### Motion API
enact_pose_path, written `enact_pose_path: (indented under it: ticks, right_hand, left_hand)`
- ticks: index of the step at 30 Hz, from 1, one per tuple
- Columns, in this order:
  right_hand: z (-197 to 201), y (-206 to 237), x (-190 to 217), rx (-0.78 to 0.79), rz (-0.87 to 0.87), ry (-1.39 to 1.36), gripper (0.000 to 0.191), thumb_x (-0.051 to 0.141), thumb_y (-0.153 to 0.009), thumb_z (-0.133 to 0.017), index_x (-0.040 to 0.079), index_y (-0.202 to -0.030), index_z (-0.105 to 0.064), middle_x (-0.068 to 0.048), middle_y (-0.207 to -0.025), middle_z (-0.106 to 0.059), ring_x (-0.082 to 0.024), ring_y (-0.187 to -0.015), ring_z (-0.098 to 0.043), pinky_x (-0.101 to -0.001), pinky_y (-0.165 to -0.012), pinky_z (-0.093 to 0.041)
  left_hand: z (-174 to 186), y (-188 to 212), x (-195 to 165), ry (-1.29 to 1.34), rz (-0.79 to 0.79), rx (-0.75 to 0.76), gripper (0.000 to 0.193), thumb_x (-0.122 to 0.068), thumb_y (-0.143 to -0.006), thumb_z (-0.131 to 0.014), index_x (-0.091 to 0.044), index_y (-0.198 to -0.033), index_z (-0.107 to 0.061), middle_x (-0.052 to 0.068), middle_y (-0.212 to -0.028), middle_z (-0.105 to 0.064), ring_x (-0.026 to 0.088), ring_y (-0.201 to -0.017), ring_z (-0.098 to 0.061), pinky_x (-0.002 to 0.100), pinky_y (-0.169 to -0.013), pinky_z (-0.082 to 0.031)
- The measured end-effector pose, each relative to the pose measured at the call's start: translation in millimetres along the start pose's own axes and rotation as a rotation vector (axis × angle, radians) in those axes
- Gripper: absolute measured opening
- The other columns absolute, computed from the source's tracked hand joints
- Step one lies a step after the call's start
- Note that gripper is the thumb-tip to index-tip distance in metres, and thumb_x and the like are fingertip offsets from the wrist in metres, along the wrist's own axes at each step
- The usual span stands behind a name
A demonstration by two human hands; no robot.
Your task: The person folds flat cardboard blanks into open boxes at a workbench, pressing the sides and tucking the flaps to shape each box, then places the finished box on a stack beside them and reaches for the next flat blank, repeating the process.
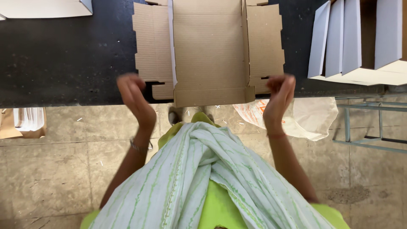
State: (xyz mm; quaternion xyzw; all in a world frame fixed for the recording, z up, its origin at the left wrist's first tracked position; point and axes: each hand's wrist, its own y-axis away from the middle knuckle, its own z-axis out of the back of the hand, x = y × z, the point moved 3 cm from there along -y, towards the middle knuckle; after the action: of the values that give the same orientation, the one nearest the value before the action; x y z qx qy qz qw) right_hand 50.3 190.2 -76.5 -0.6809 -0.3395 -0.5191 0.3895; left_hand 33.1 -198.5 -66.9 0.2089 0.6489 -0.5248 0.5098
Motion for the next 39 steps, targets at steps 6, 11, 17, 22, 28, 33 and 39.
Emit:
enact_pose_path:
  ticks: [6,11,17,22,28,33,39]
  right_hand:
    - [-44,88,26,0.639,0.335,0.795,0.026,0.023,-0.094,-0.074,0.006,-0.112,-0.07,-0.012,-0.117,-0.068,-0.032,-0.117,-0.06,-0.0456,-0.102,-0.046]
    - [-57,85,59,0.615,0.425,0.907,0.017,0.017,-0.094,-0.075,0.007,-0.109,-0.074,-0.007,-0.114,-0.069,-0.027,-0.116,-0.064,-0.0468,-0.113,-0.043]
    - [-84,94,69,0.833,0.394,0.73,0.023,0.014,-0.096,-0.072,0.007,-0.118,-0.07,-0.01,-0.126,-0.069,-0.032,-0.12,-0.065,-0.039,-0.104,-0.048]
    - [-101,65,49,0.827,0.603,0.887,0.048,0.01,-0.078,-0.072,0.001,-0.125,-0.065,-0.015,-0.125,-0.066,-0.037,-0.114,-0.063,-0.0449,-0.096,-0.049]
    - [-103,37,32,0.807,0.465,0.964,0.024,0.008,-0.092,-0.067,0.013,-0.115,-0.073,-0.005,-0.105,-0.072,-0.03,-0.095,-0.07,-0.0426,-0.078,-0.054]
    - [-112,6,27,0.837,0.424,0.926,0.021,0.003,-0.088,-0.064,0.013,-0.105,-0.072,-0.002,-0.093,-0.074,-0.029,-0.088,-0.07,-0.0423,-0.072,-0.055]
    - [-121,5,29,0.817,0.439,0.934,0.018,0.005,-0.088,-0.064,0.013,-0.101,-0.073,-0.004,-0.095,-0.074,-0.029,-0.085,-0.07,-0.0415,-0.068,-0.054]
  left_hand:
    - [-41,74,-52,-0.406,-0.192,0.715,0.06,-0.032,-0.084,-0.08,-0.003,-0.131,-0.057,0.018,-0.132,-0.058,0.04,-0.125,-0.054,0.047,-0.104,-0.045]
    - [-57,59,-53,-0.463,-0.236,0.656,0.05,-0.015,-0.098,-0.068,0.0,-0.144,-0.053,0.018,-0.143,-0.057,0.038,-0.134,-0.053,0.046,-0.109,-0.045]
    - [-58,50,-54,-0.496,-0.242,0.577,0.046,-0.014,-0.105,-0.059,-0.001,-0.149,-0.05,0.02,-0.141,-0.062,0.038,-0.124,-0.063,0.045,-0.101,-0.052]
    - [-64,35,-64,-0.561,0.028,0.593,0.045,-0.019,-0.108,-0.054,-0.003,-0.15,-0.05,0.018,-0.131,-0.067,0.037,-0.109,-0.069,0.046,-0.088,-0.055]
    - [-54,27,-103,-0.401,-0.305,0.404,0.042,-0.024,-0.112,-0.049,0.002,-0.145,-0.052,0.024,-0.141,-0.061,0.037,-0.129,-0.061,0.045,-0.107,-0.05]
    - [-39,-48,-38,0.204,0.009,0.191,0.049,-0.042,-0.118,-0.037,-0.005,-0.137,-0.064,0.011,-0.13,-0.066,0.025,-0.126,-0.064,0.042,-0.112,-0.051]
    - [-102,-153,66,0.058,0.273,0.348,0.089,-0.073,-0.1,-0.019,-0.009,-0.144,-0.06,0.014,-0.147,-0.059,0.026,-0.135,-0.05,0.043,-0.114,-0.036]
